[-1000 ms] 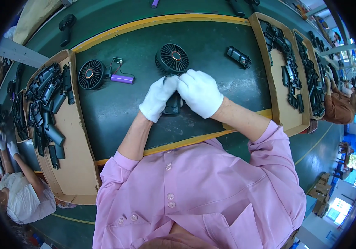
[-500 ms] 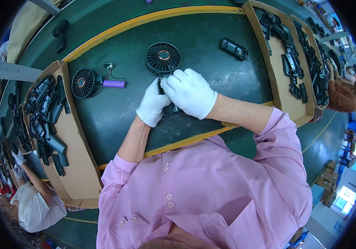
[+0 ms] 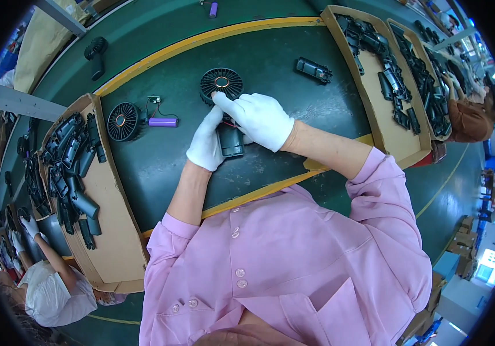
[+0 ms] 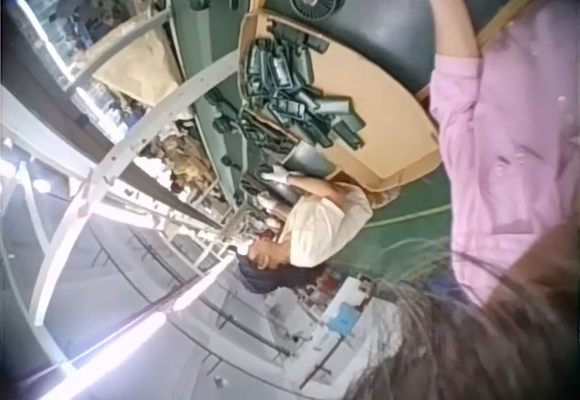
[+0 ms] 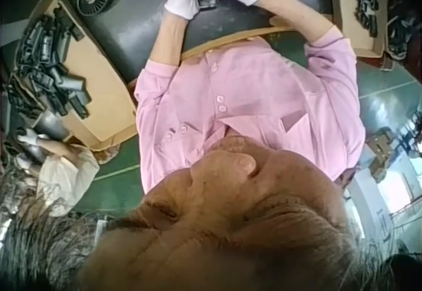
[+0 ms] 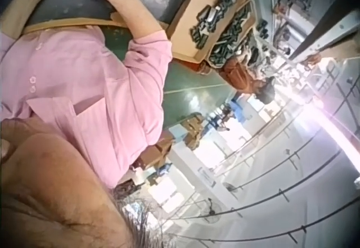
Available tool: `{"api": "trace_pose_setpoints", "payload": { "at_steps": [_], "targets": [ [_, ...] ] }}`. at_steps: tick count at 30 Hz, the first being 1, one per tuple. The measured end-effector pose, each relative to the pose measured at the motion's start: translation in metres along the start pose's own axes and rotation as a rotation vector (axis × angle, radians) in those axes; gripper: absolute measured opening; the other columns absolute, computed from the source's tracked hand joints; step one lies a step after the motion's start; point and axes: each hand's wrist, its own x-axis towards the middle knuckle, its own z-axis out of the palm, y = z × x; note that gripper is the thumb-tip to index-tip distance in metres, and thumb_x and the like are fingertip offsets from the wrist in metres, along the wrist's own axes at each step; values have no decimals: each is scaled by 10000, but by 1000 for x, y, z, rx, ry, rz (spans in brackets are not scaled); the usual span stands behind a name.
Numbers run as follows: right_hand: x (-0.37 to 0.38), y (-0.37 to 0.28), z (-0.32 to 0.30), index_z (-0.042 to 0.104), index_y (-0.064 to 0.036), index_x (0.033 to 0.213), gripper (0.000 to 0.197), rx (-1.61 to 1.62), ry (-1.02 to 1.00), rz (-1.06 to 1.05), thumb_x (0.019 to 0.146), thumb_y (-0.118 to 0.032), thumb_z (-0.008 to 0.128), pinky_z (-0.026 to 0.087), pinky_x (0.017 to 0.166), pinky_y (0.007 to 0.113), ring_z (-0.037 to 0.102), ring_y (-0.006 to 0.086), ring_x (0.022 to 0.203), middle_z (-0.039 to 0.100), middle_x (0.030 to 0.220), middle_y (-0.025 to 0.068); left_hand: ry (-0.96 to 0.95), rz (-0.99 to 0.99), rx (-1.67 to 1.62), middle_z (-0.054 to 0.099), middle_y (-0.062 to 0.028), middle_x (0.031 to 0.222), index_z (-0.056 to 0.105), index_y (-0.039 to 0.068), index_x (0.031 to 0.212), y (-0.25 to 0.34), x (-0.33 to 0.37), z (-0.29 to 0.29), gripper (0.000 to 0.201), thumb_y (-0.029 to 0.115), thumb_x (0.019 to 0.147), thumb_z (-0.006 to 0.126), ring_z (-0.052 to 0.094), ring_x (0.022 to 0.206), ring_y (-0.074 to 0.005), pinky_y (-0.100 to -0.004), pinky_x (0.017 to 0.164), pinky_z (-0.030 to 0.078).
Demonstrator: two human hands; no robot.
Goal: The person assembles small portable fans by inserting rechargeable batteries and internal circuitry into plastic housings, then closing the plastic housings by hand.
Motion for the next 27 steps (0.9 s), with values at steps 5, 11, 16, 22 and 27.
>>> {"api": "trace_pose_setpoints", "payload": {
  "at_steps": [5,11,16,22,27],
  "targets": [
    [0,-10,-17,438,-42,1330,590,145,-54,278,777,-57,643,507,715,371,618,334,804,595,914,170,238,77,72,633,-120,949,555,-2,1078,-5,4,3,250,208,947,526,668,769,-213,-347,645,590],
    [-24,-23,-21,555,-61,1207,371,206,-7,343,845,-139,588,509,686,430,622,344,803,612,900,161,314,93,63,648,-179,951,554,1,1062,-1,2,4,240,209,947,523,670,776,-246,-378,662,589],
    [-30,-51,-9,573,-127,1126,334,-83,70,199,805,-186,643,494,525,347,617,232,600,585,695,61,131,148,-208,605,-179,929,530,18,983,-7,8,-6,188,197,927,541,613,832,-269,-392,720,537],
    [-21,-53,-3,600,-116,1017,249,-84,171,167,787,-194,654,475,485,303,613,184,535,604,635,29,257,157,-78,611,-180,965,535,16,1002,-5,5,-2,249,260,950,524,633,841,-288,-397,733,546],
    [-18,-56,9,614,-99,990,247,-91,145,204,765,-187,667,473,484,313,603,194,502,604,614,32,234,150,-80,616,-180,951,535,15,1005,-7,4,-1,254,263,952,520,632,826,-286,-398,717,546]
  ]
}}
